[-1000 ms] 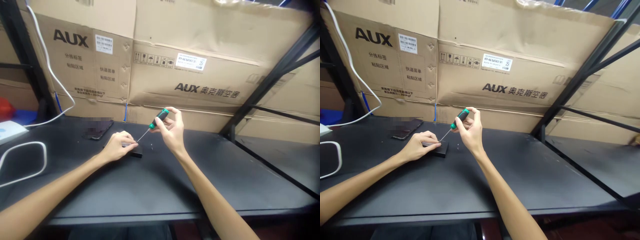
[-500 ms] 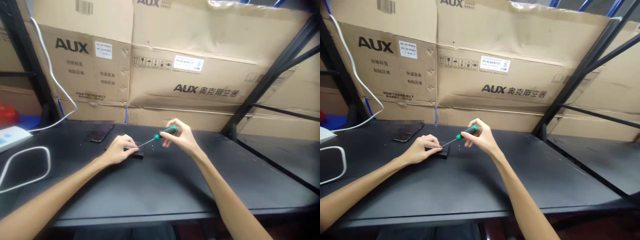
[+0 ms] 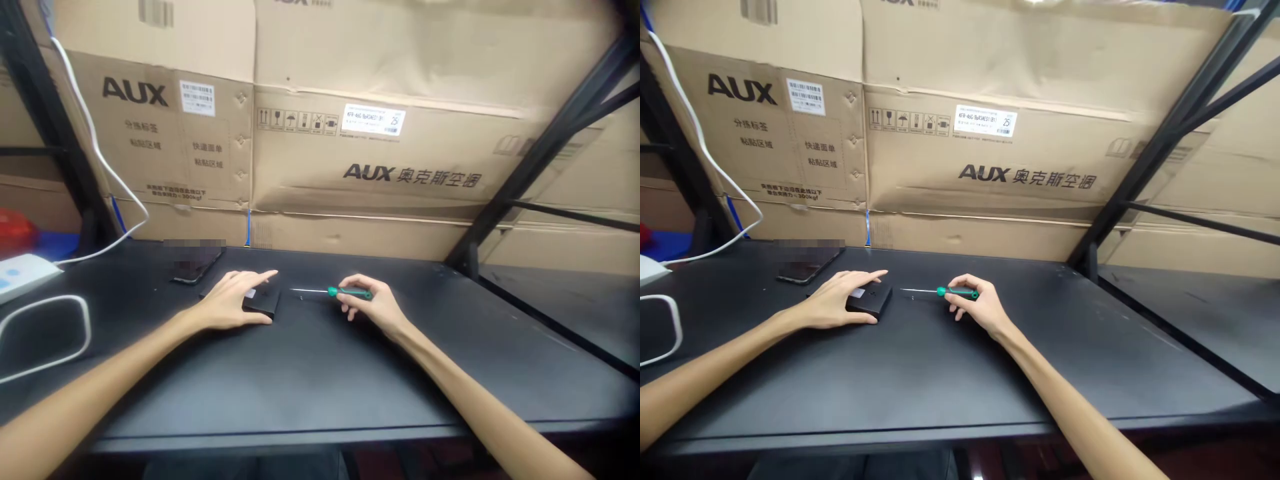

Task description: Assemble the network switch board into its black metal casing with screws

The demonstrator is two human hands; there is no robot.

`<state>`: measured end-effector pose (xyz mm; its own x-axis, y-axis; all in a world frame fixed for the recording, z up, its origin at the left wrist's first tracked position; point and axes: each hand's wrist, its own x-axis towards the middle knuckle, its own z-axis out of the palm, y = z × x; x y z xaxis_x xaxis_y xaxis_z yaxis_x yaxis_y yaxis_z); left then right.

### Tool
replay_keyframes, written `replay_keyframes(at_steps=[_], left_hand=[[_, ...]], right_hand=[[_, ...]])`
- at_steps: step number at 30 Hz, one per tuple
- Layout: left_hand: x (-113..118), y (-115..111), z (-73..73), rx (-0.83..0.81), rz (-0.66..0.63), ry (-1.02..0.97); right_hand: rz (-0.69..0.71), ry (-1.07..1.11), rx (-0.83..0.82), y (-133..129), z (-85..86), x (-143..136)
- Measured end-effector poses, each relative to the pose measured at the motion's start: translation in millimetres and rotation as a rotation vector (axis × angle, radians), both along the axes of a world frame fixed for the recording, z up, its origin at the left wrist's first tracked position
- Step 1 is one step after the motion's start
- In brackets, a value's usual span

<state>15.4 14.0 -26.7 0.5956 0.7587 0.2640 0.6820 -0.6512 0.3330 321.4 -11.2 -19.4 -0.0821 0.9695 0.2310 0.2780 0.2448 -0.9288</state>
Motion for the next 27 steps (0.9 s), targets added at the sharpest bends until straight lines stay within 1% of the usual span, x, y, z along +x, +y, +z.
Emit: replay_keyframes(at_steps=[5,13,22,24,27], left_hand=[[-5,0,0.9,-0.013,0.025,0.015],[-4,1,0.5,-0.005,0.007,0.027],[-4,2,-2.1,0.011,0.011,0.035],[-4,2,-3.0,0.013,0.014,0.035],[-4,2,-4.2,0.027,0.013,0.030]], right_hand=[[-0.003,-0.004,-0.006,0,-4.6,-7],[0.016,0.028,-0.023,1,-4.4,-13],[0.023,-0.003,-0.044,3,-4.9,-15],[0.018,-0.042,-0.049,3,-3.6,-14],[0.024,-0.175,-0.032,3,-1.3,-12]])
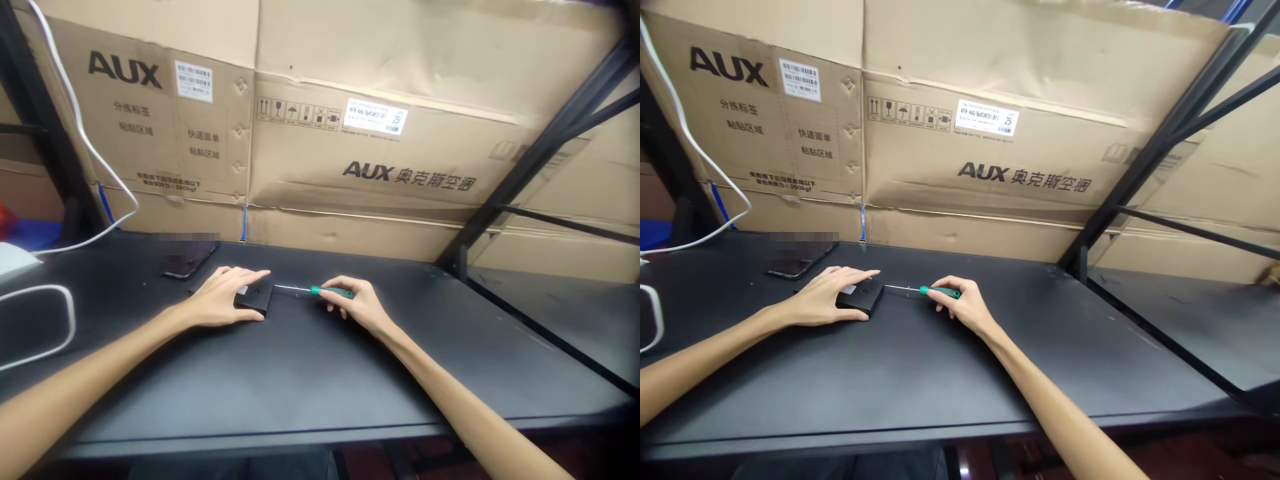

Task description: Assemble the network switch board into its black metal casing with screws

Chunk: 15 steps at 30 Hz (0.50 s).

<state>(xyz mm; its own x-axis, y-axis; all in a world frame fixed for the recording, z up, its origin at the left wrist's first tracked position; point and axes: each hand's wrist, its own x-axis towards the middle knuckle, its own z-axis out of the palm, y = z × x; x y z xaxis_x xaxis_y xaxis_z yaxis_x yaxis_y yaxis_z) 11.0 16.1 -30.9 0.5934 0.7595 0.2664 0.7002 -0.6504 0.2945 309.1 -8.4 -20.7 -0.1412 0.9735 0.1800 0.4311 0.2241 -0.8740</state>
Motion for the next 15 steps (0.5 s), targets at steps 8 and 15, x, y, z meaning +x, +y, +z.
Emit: replay_keyframes(at_steps=[8,15], left_hand=[[0,-1,-0.3,0.014,-0.004,-0.018],[1,-4,3.3,0.008,0.016,-0.010]], right_hand=[[0.033,-0.239,0.011,2,7.0,-3],[0.187,-0.276,-0.076,27,19.7,6]])
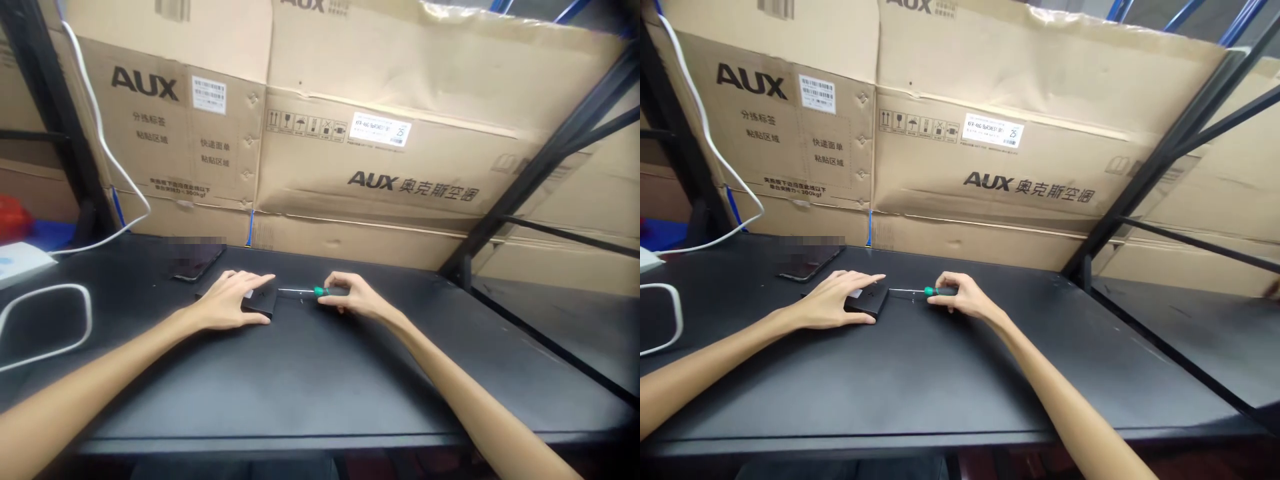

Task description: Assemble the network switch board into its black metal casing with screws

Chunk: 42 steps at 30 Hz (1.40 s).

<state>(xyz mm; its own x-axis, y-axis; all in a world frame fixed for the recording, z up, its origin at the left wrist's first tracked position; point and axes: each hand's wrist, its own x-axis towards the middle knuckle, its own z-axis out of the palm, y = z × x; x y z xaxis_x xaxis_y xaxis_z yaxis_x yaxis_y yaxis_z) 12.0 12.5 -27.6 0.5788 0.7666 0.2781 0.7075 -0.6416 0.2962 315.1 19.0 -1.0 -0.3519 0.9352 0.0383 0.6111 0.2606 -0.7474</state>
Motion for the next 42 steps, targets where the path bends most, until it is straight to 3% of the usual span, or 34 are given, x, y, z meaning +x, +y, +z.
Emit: replay_keyframes(at_steps=[4,11,16,21,27,35,42], left_hand=[[1,-1,1.4,-0.001,0.009,0.010],[2,-2,4.2,-0.022,0.016,0.026],[1,-2,2.8,-0.012,-0.001,0.019],[-1,-1,0.3,0.008,-0.016,0.014],[0,-4,2.5,0.004,-0.021,0.026],[2,-7,3.8,0.007,-0.023,0.014],[1,-5,1.6,0.010,-0.027,0.012]], right_hand=[[0.051,-0.144,0.206,2,0.2,2],[-0.013,-0.120,0.186,-12,-5.0,-7],[0.018,-0.022,0.045,-9,-8.1,-4],[0.048,-0.158,0.232,-15,-5.3,-8],[-0.003,-0.181,0.263,-17,-7.6,-17],[0.069,-0.322,0.391,-16,-0.3,-16],[0.035,-0.204,0.329,-20,-2.7,-17]])
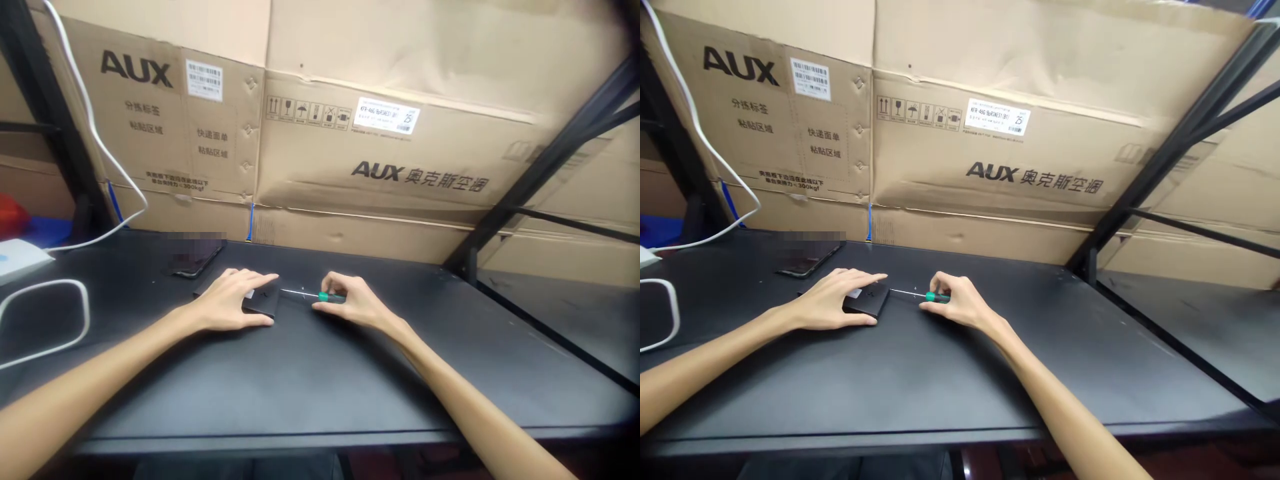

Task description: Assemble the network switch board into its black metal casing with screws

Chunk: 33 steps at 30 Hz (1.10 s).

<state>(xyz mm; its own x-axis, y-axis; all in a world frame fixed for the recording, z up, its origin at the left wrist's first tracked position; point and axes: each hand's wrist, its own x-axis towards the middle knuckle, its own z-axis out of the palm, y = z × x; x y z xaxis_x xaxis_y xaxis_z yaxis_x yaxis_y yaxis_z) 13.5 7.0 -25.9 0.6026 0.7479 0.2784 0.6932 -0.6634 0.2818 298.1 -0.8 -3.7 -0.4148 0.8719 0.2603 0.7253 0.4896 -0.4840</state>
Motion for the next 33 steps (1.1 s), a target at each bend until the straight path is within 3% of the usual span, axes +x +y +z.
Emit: replay_keyframes(at_steps=[3,7,14,22,29,33], left_hand=[[0.8,-1.3,1.2,-0.016,0.003,0.002],[1.6,-2.3,2.3,-0.025,0.011,0.013],[1.7,-2.1,0.5,-0.009,0.001,0.011],[3.4,-3.1,3.7,-0.030,0.010,0.022],[4.1,-4.0,4.5,-0.018,0.007,0.033],[4.4,-3.7,3.7,-0.016,0.006,0.038]], right_hand=[[0.001,-0.015,-0.015,0.7,0.3,1.9],[0.008,-0.136,0.085,0.1,0.7,1.6],[-0.022,0.070,-0.030,1.9,-4.9,3.6],[-0.050,-0.136,0.073,-0.5,-3.8,3.1],[-0.034,0.033,-0.023,1.5,-8.5,3.1],[-0.048,-0.077,0.024,3.0,-6.4,5.7]])
